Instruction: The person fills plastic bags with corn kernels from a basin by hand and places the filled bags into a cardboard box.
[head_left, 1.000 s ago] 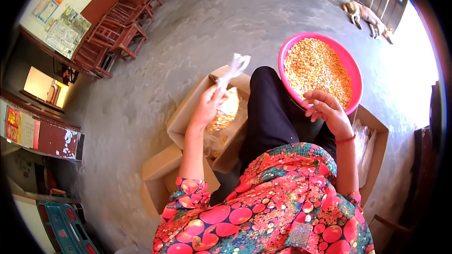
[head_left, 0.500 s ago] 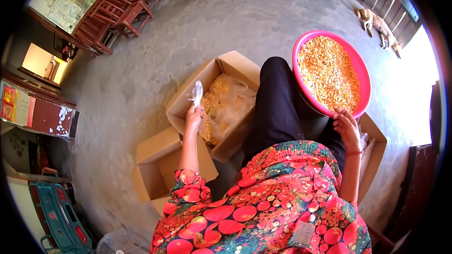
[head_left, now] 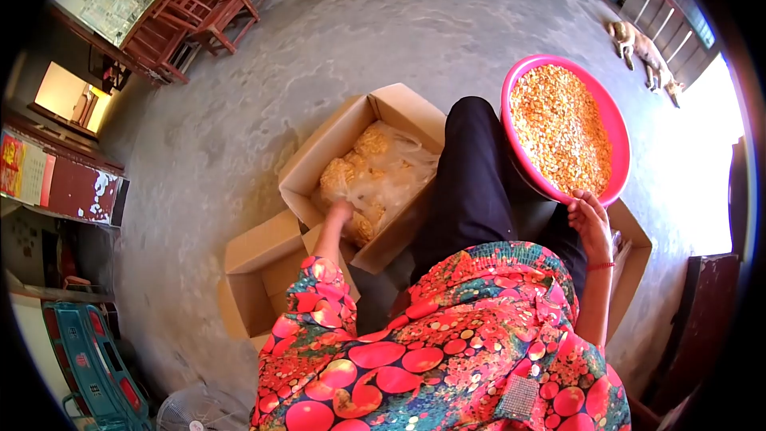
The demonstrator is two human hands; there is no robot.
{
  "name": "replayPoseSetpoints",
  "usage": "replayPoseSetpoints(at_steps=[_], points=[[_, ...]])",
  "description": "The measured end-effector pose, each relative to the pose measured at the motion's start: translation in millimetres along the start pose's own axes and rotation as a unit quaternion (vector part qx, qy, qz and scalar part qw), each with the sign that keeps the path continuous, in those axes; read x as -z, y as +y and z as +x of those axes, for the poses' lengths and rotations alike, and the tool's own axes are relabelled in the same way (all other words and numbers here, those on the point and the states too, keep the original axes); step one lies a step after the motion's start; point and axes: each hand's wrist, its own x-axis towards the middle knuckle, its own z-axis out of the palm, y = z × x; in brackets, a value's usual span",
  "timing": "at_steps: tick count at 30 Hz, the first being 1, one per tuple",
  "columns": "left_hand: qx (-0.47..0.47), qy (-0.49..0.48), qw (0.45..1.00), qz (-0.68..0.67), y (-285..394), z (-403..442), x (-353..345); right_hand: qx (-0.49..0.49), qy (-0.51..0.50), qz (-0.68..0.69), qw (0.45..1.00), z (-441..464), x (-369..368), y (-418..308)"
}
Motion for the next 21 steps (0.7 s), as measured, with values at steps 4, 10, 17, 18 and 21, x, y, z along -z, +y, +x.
replayPoseSetpoints(at_steps=[4, 10, 17, 18, 21], points=[[0.098, 0.007, 0.987, -0.128, 42, -24, 112, -0.004, 0.01, -0.002, 1.0, 1, 1, 0], [0.089, 0.138, 0.984, -0.067, 56, -43, 163, -0.002, 0.005, 0.002, 1.0, 4, 2, 1], [0.034, 0.034, 0.999, 0.02, 26, -43, 135, -0.006, 0.018, -0.01, 1.0, 3, -4, -1], [0.032, 0.034, 0.999, 0.017, 22, -46, 126, -0.006, 0.022, -0.009, 1.0, 3, -3, 0], [0.094, -0.061, 0.985, 0.133, 14, -44, 106, -0.003, 0.026, -0.013, 1.0, 4, 0, 2]])
